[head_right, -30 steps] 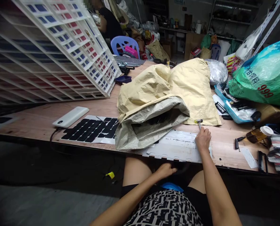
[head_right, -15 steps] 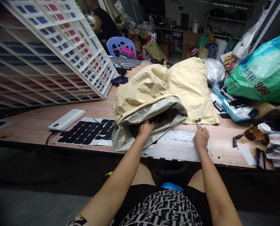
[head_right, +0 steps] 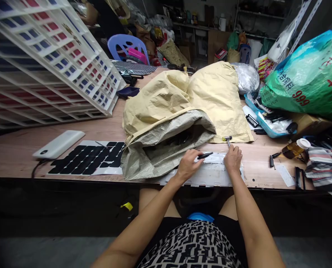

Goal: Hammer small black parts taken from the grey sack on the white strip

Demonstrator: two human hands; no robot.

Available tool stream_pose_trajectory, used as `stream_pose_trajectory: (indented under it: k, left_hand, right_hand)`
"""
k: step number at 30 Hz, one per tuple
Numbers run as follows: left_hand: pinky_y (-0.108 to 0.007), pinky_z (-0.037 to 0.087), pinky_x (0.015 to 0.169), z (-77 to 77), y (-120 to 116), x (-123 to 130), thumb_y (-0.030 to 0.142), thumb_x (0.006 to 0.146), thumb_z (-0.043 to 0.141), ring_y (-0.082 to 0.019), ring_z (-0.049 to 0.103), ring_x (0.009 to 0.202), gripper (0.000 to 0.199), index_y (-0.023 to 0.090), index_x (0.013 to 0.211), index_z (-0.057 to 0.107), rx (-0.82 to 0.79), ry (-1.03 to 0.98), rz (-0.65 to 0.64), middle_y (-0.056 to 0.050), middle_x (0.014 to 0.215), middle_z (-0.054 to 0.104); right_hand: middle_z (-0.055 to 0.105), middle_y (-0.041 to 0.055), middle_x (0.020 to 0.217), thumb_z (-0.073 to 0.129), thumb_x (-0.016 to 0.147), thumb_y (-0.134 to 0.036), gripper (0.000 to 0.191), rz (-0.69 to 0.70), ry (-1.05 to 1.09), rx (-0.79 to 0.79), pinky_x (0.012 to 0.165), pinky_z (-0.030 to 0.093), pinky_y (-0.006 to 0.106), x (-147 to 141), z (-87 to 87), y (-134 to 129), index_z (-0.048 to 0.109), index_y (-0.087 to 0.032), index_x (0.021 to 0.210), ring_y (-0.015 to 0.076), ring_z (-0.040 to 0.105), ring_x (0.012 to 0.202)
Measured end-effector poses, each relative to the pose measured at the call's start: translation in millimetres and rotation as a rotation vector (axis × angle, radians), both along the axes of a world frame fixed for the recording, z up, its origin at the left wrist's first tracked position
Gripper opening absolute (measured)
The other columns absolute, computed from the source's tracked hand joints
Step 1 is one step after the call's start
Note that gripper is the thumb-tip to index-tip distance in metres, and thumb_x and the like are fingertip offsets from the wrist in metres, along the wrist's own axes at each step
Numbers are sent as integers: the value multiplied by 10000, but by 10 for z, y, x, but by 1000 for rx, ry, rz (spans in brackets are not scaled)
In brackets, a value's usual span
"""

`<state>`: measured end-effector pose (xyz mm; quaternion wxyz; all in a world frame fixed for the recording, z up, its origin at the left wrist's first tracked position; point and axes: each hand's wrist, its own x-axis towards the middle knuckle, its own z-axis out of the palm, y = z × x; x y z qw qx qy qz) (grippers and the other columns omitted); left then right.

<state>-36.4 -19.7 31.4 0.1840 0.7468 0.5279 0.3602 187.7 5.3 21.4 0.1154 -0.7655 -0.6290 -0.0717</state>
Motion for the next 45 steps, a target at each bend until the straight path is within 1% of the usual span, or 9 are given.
stream_pose_trajectory:
  k: [4,8,12,18,21,24,31,40,45]
  left_hand:
    - [-331,459,869,-172,149,311,211,833,681,-214,575,942,121,217,952,701,-122,-10,-107,-34,943,665]
    - [-308,457,848,-302,320,313,231,808,701,-191,582,917,156,223,962,717,-161,-41,-133,-19,905,644]
    - [-302,457,822,-310,324,275,245,803,690,-182,576,882,173,221,969,732,-166,-50,-142,-16,882,631]
    - [-299,458,821,-268,315,292,273,797,695,-192,585,927,195,230,981,744,-215,-70,-126,-16,913,639]
    - [-303,459,834,-268,324,299,293,798,702,-200,584,955,199,237,983,751,-217,-50,-114,-19,926,642]
    - [-305,462,835,-280,331,301,306,801,705,-201,586,956,218,235,1001,754,-216,-43,-114,-22,933,641]
    - [-302,467,839,-343,349,315,308,804,701,-195,585,945,223,243,1009,757,-188,-52,-112,-18,920,639]
    - [-309,472,829,-271,345,298,311,804,712,-200,589,934,173,231,953,745,-203,-38,-118,-25,930,641]
    - [-310,474,844,-279,355,315,306,782,725,-199,596,946,201,233,968,743,-214,-63,-104,-22,954,655]
  right_hand:
    - [546,159,1088,389,960,-169,379,-4,23,-1,810,399,369,1,-7,-14,572,-136,1289,269,483,982]
    - [558,159,1074,385,956,-158,397,8,69,-8,821,406,361,24,27,16,594,-135,1293,264,493,972]
    - [573,129,968,405,924,-145,389,15,259,-17,851,423,339,145,148,3,649,-114,1225,234,518,900]
    - [632,96,970,435,948,-280,362,216,606,103,849,487,332,186,309,-548,662,-157,1202,216,588,913]
    - [650,89,1005,457,959,-316,355,339,672,62,859,507,338,72,322,-848,656,-182,1220,212,617,943]
    - [649,96,1032,447,970,-306,361,408,672,35,907,504,352,-30,308,-971,646,-176,1242,216,623,989]
    - [642,97,963,432,965,-274,353,416,589,50,876,518,375,-63,219,-961,647,-162,1223,224,624,929]
    - [633,86,977,427,969,-244,344,478,617,33,892,506,354,-235,295,-1020,633,-180,1237,209,613,949]
    - [633,75,951,449,951,-258,339,418,612,11,834,504,337,-194,242,-904,649,-182,1213,203,604,894]
